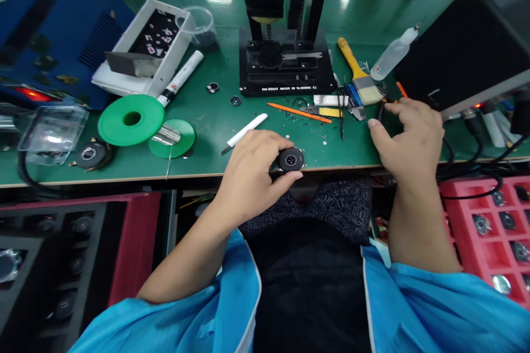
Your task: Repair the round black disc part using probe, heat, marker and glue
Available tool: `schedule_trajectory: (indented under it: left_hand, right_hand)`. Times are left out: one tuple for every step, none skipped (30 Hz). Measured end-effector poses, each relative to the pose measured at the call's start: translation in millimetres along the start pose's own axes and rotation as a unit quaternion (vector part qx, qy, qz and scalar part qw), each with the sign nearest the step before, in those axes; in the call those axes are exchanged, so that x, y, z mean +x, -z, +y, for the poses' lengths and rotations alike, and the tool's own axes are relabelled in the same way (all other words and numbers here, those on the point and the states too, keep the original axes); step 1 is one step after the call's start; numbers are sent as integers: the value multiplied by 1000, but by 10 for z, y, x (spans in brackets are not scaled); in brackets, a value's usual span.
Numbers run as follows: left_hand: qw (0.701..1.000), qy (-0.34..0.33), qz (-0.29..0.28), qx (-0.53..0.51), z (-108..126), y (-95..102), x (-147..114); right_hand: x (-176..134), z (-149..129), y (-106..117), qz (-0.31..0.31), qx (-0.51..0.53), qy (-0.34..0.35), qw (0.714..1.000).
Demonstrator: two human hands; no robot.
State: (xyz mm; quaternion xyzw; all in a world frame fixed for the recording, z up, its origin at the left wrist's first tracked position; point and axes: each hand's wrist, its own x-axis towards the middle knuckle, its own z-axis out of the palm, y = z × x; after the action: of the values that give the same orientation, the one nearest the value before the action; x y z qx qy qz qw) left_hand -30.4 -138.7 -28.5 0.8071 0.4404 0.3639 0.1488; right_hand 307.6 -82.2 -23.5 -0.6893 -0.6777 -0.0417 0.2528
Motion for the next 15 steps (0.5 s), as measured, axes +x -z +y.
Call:
schedule_trajectory:
  left_hand:
    - [1000, 1, -4, 5, -2, -1, 10]
    - [1000, 1, -8, 10, -3, 1, 19]
    - [1000, 0, -12, 14, -4, 6, 26]
    - [1000, 1, -16, 14, -2, 18, 30]
    - [1000, 4, -20, 7, 1, 39, 31]
    - [1000, 10, -20, -5, 5, 71, 28]
    - [1000, 17, -13, -17, 9, 114, 20]
    - [999, 29, 3, -22, 8, 166, 10]
    - [999, 42, 26, -13, -1, 223, -2]
    - [997, 56, 55, 15, -21, 282, -16]
    - [992, 76, 83, 58, -54, 337, -28]
    - [986, 96, 86, 103, -101, 383, -39]
    - [981, 114, 80, 138, -160, 416, -46]
    - [976, 124, 65, 164, -228, 436, -51]
    - [974, 128, 54, 177, -300, 444, -52]
  right_hand:
    - [0, -7, 3, -4, -1, -1, 1000]
    - [0, -16, 5, -7, -3, -3, 1000]
    - [1, -26, 9, -10, -5, -6, 1000]
    - [1, -37, 12, -12, -8, -10, 1000]
    - [2, -48, 16, -14, -11, -13, 1000]
    - [4, -58, 20, -15, -14, -15, 1000]
    - [5, -67, 23, -16, -16, -18, 1000]
    - [6, -72, 26, -19, -17, -19, 999]
    - [7, -75, 27, -21, -17, -20, 999]
    - [7, -75, 26, -23, -16, -19, 999]
    - [7, -72, 25, -24, -14, -18, 999]
    - [5, -67, 22, -21, -11, -17, 1000]
    - [3, -61, 19, -16, -7, -15, 1000]
    - [1, -53, 17, -10, -3, -13, 1000]
    - [-1, -45, 15, -5, 2, -12, 1000]
